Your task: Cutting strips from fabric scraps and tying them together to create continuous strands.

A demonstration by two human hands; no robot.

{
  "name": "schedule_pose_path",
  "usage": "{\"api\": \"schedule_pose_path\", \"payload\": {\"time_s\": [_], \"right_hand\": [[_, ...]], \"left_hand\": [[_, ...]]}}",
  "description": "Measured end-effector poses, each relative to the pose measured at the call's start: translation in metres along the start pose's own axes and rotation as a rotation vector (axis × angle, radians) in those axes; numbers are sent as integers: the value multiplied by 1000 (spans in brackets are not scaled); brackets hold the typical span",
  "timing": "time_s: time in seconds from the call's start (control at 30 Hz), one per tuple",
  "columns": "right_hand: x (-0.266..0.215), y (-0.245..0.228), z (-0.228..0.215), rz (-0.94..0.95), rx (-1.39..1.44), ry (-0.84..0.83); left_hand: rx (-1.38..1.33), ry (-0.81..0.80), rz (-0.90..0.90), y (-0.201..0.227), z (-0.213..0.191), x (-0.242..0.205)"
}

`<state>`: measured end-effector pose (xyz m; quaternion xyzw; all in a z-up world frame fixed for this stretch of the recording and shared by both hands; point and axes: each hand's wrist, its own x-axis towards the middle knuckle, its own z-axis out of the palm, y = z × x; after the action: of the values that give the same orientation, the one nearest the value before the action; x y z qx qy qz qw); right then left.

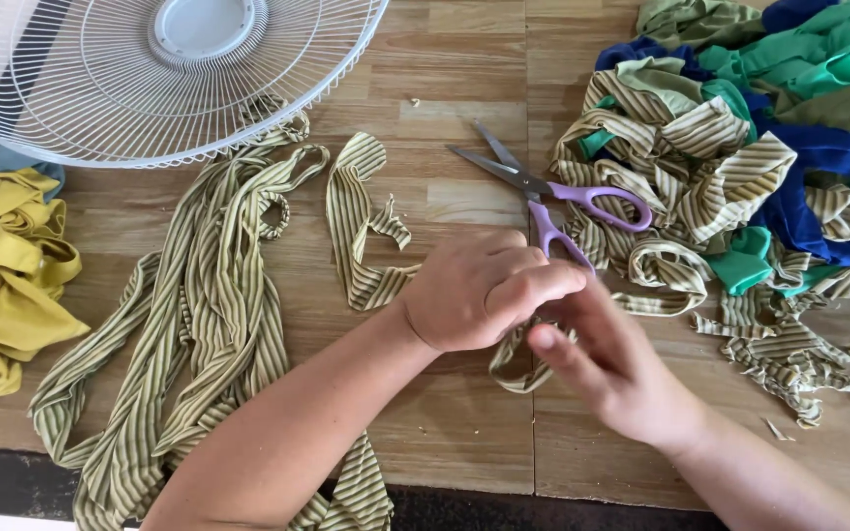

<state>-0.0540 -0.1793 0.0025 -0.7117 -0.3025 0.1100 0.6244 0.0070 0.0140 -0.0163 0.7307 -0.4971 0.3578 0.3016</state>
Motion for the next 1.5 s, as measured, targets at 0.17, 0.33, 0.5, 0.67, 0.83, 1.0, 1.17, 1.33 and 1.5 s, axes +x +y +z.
{"api": "schedule_pose_path", "payload": {"time_s": [0.17, 0.33, 0.5, 0.67, 0.83, 1.0, 1.17, 1.33, 1.5], "right_hand": [[-5, 15, 8, 352, 154, 92], [-6, 12, 12, 276, 258, 162], [-19, 21, -19, 296, 109, 122], [-11, 9, -20, 53, 71, 398], [-10, 4, -13, 13, -194, 290], [2, 12, -37, -307, -909, 503], [3, 2, -39, -297, -991, 456], [1, -18, -13, 188, -1073, -4], [1, -23, -31, 733, -951, -555]], "left_hand": [[52, -11, 44, -19, 3, 3], [281, -15, -19, -39, -5, 1], [66, -81, -254, -54, 0, -5], [-12, -141, -174, -47, 12, -16], [-311, -306, -200, -21, 5, 7], [-1078, 360, -501, -56, -1, 0], [-787, 843, -951, -95, -23, -32], [-1016, 817, -1008, -115, -20, -50], [-898, 548, -775, -101, -11, -38]]}}
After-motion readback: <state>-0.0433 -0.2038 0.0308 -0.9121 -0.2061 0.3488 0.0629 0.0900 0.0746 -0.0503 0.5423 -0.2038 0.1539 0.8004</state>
